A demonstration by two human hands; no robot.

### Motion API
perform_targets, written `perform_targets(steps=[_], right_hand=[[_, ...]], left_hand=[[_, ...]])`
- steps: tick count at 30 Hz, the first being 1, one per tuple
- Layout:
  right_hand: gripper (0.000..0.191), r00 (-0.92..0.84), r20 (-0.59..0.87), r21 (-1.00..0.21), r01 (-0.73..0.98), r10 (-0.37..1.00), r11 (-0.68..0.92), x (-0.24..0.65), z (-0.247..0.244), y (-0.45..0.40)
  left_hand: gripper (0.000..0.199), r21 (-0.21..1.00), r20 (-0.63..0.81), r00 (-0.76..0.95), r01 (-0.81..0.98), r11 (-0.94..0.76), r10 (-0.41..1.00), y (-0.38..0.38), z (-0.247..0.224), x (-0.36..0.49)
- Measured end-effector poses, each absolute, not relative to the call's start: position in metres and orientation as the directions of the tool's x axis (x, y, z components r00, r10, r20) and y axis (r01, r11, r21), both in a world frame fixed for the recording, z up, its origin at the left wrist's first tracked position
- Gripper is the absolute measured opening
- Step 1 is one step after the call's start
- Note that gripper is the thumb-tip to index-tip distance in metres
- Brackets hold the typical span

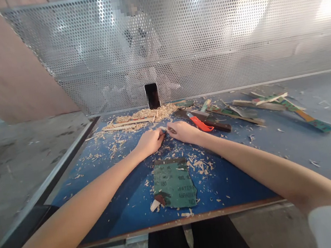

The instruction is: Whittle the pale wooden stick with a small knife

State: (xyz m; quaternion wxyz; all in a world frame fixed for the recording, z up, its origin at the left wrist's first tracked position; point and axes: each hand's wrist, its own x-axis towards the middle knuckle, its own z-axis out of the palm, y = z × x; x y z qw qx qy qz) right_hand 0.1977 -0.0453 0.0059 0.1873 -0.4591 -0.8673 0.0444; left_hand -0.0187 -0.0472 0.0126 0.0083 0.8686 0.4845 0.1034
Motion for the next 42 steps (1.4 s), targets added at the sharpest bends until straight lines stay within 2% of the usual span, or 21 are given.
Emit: perform_targets(steps=[4,9,12,20,25,30,37,42], right_hand=[[0.022,-0.478,0.275,-0.179,0.827,0.834,0.533,0.194,0.008,-0.053],[0.030,-0.321,0.226,-0.095,0.932,0.920,0.349,0.182,0.011,-0.070],[0.032,-0.299,0.188,-0.060,0.947,0.935,0.315,0.181,0.014,-0.072],[0.029,-0.319,0.202,-0.068,0.939,0.926,0.339,0.195,0.013,-0.055],[0.031,-0.408,0.230,-0.038,0.903,0.884,0.427,0.196,0.008,-0.056],[0.030,-0.457,0.229,-0.085,0.870,0.860,0.485,0.198,0.008,-0.050],[0.034,-0.347,0.206,-0.106,0.922,0.915,0.373,0.207,0.009,-0.042],[0.034,-0.490,0.242,-0.044,0.857,0.837,0.514,0.197,0.006,-0.051]], left_hand=[[0.032,0.100,0.167,0.504,0.846,-0.523,0.847,-0.049,0.015,-0.018],[0.032,0.098,0.179,0.519,0.836,-0.540,0.836,-0.050,0.015,-0.018],[0.031,0.115,0.176,0.509,0.839,-0.532,0.842,-0.050,0.015,-0.018],[0.029,0.119,0.176,0.521,0.831,-0.544,0.835,-0.048,0.013,-0.018],[0.028,0.137,0.190,0.511,0.832,-0.538,0.838,-0.047,0.012,-0.019],[0.031,0.130,0.188,0.510,0.834,-0.536,0.839,-0.048,0.013,-0.018],[0.029,0.126,0.159,0.502,0.844,-0.522,0.850,-0.049,0.016,-0.016],[0.031,0.145,0.170,0.489,0.846,-0.513,0.855,-0.050,0.016,-0.016]])
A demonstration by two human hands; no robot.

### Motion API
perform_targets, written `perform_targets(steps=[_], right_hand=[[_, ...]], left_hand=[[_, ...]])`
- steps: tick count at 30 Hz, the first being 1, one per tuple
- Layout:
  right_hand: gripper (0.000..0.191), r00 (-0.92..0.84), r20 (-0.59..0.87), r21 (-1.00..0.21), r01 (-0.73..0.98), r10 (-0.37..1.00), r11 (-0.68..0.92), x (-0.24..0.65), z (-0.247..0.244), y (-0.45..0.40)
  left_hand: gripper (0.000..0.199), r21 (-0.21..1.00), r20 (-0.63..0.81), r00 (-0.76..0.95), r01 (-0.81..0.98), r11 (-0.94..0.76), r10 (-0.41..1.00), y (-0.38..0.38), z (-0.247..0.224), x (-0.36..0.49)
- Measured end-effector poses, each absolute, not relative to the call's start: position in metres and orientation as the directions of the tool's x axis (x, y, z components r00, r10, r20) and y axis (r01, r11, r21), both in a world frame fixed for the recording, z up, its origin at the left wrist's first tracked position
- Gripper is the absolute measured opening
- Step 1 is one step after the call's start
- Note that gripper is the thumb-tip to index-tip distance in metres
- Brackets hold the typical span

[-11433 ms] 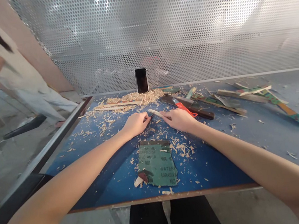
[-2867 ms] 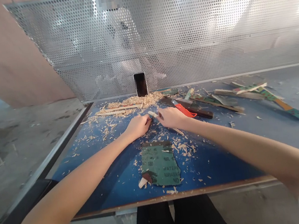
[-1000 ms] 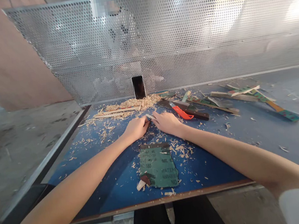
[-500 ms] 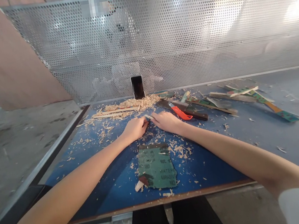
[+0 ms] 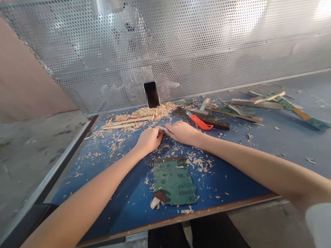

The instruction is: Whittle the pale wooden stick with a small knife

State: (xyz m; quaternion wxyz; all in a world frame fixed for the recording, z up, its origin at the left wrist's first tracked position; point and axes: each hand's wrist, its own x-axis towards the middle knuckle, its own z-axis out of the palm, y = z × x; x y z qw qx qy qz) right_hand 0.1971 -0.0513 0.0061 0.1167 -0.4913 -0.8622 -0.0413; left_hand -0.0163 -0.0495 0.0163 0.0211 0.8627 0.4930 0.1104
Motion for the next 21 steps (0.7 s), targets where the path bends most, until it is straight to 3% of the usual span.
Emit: perform_targets(steps=[3,9,16,21], right_hand=[[0.034,-0.507,0.230,-0.053,0.846,0.831,0.531,0.196,0.008,-0.049],[0.035,-0.387,0.209,-0.105,0.904,0.898,0.414,0.207,0.014,-0.040],[0.036,-0.538,0.244,-0.003,0.832,0.807,0.555,0.200,0.008,-0.049],[0.035,-0.449,0.235,-0.026,0.884,0.862,0.468,0.202,0.009,-0.042]], left_hand=[[0.032,0.150,0.168,0.483,0.849,-0.507,0.859,-0.049,0.017,-0.016],[0.029,0.139,0.173,0.499,0.841,-0.523,0.849,-0.046,0.014,-0.016],[0.031,0.128,0.164,0.509,0.838,-0.530,0.845,-0.048,0.016,-0.017],[0.031,0.133,0.176,0.502,0.840,-0.525,0.847,-0.045,0.013,-0.017]])
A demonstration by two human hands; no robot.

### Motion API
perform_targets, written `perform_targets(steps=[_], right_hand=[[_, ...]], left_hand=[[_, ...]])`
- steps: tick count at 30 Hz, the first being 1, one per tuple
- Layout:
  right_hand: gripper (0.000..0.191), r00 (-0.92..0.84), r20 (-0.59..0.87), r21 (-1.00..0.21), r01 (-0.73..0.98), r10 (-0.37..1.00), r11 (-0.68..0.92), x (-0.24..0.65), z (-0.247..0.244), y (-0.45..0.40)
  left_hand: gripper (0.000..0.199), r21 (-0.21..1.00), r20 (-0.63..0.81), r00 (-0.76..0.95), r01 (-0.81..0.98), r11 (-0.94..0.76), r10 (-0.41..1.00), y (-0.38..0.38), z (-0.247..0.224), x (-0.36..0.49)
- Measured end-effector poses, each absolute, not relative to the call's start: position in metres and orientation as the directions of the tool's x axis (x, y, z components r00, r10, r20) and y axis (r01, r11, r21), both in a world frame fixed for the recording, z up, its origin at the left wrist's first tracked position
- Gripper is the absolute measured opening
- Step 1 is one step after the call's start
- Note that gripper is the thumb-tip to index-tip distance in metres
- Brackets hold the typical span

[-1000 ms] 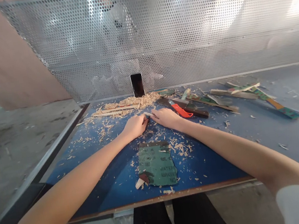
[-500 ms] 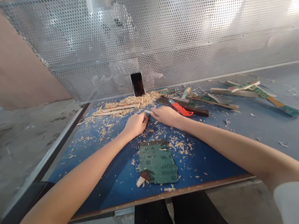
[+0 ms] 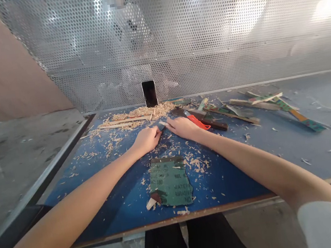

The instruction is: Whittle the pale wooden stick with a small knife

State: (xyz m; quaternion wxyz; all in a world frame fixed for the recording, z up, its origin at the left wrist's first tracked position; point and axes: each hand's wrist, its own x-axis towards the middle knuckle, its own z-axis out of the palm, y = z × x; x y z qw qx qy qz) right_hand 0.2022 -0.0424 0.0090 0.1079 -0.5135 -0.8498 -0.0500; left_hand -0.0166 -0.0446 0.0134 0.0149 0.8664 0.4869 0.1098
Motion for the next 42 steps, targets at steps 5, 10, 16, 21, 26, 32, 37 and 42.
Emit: perform_targets(steps=[5,10,16,21,26,32,37,42], right_hand=[[0.037,-0.525,0.273,-0.027,0.834,0.806,0.552,0.2029,0.0072,-0.0467],[0.036,-0.415,0.239,-0.029,0.901,0.878,0.434,0.2031,0.0088,-0.0438],[0.034,-0.442,0.257,-0.045,0.883,0.859,0.468,0.2033,0.0061,-0.0410],[0.033,-0.466,0.274,-0.034,0.869,0.841,0.493,0.2024,0.0041,-0.0396],[0.033,-0.429,0.248,-0.051,0.890,0.869,0.454,0.2005,0.0072,-0.0430],[0.031,-0.484,0.254,-0.059,0.856,0.837,0.513,0.1957,0.0083,-0.0451],[0.033,-0.497,0.258,-0.039,0.851,0.828,0.523,0.1949,0.0079,-0.0449],[0.034,-0.449,0.233,-0.044,0.881,0.863,0.471,0.1976,0.0098,-0.0438]], left_hand=[[0.032,0.124,0.166,0.505,0.841,-0.526,0.847,-0.0455,0.0140,-0.0164],[0.030,0.128,0.165,0.500,0.844,-0.522,0.850,-0.0460,0.0163,-0.0165],[0.029,0.118,0.182,0.507,0.839,-0.531,0.843,-0.0440,0.0141,-0.0183],[0.029,0.120,0.180,0.507,0.839,-0.530,0.843,-0.0443,0.0136,-0.0190],[0.029,0.133,0.181,0.503,0.839,-0.528,0.845,-0.0445,0.0139,-0.0189],[0.031,0.121,0.175,0.481,0.856,-0.503,0.859,-0.0442,0.0157,-0.0163],[0.033,0.135,0.178,0.469,0.859,-0.494,0.865,-0.0445,0.0150,-0.0163],[0.032,0.111,0.167,0.477,0.861,-0.497,0.863,-0.0464,0.0166,-0.0170]])
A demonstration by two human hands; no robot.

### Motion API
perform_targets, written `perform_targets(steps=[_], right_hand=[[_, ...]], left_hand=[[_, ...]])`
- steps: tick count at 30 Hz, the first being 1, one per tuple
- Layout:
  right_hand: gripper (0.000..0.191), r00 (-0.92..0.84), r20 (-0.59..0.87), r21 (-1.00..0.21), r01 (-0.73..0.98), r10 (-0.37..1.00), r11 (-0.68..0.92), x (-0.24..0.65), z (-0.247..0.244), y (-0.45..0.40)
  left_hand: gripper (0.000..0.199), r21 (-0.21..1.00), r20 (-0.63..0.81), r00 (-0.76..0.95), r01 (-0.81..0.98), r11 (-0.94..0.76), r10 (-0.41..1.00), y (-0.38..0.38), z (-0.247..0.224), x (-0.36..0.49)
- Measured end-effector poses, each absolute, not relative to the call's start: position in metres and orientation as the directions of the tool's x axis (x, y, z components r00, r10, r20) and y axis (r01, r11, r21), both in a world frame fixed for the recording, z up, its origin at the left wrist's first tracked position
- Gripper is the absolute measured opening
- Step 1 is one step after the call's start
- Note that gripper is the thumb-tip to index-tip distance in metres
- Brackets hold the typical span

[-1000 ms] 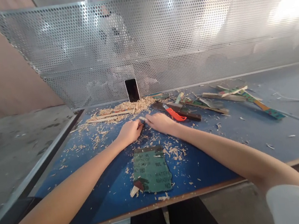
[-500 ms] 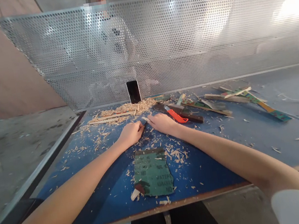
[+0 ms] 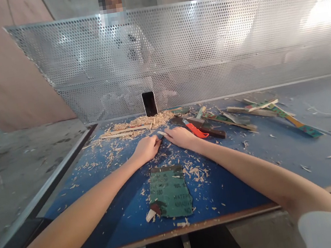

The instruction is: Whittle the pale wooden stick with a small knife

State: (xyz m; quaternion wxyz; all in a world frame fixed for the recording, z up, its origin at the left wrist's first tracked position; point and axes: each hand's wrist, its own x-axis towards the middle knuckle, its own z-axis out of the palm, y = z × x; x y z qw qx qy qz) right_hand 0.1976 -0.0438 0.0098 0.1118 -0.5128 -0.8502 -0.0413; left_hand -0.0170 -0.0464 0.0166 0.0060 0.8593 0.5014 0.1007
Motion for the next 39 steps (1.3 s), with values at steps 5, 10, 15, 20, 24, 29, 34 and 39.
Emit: perform_targets(steps=[5,10,15,20,24,29,34,39], right_hand=[[0.033,-0.488,0.245,-0.016,0.862,0.838,0.507,0.1957,0.0087,-0.0442],[0.033,-0.478,0.266,-0.025,0.865,0.837,0.501,0.1949,0.0093,-0.0452],[0.035,-0.435,0.235,-0.068,0.885,0.869,0.461,0.1985,0.0096,-0.0429],[0.034,-0.488,0.261,-0.043,0.856,0.833,0.515,0.2004,0.0068,-0.0390],[0.032,-0.418,0.246,-0.080,0.890,0.875,0.448,0.2016,0.0075,-0.0373],[0.032,-0.494,0.255,-0.092,0.843,0.831,0.530,0.1995,0.0063,-0.0408],[0.032,-0.492,0.262,-0.075,0.848,0.830,0.525,0.1985,0.0061,-0.0431],[0.031,-0.471,0.232,-0.092,0.860,0.851,0.501,0.1976,0.0077,-0.0404]], left_hand=[[0.032,0.114,0.168,0.486,0.854,-0.507,0.858,-0.0475,0.0186,-0.0176],[0.035,0.114,0.166,0.476,0.861,-0.496,0.864,-0.0468,0.0176,-0.0174],[0.034,0.115,0.156,0.492,0.852,-0.510,0.857,-0.0459,0.0167,-0.0171],[0.031,0.116,0.163,0.488,0.854,-0.508,0.858,-0.0464,0.0174,-0.0171],[0.030,0.110,0.149,0.479,0.862,-0.496,0.865,-0.0481,0.0183,-0.0168],[0.033,0.123,0.149,0.485,0.856,-0.503,0.862,-0.0489,0.0183,-0.0169],[0.032,0.130,0.146,0.478,0.859,-0.496,0.866,-0.0499,0.0201,-0.0155],[0.033,0.126,0.145,0.463,0.868,-0.481,0.874,-0.0499,0.0214,-0.0147]])
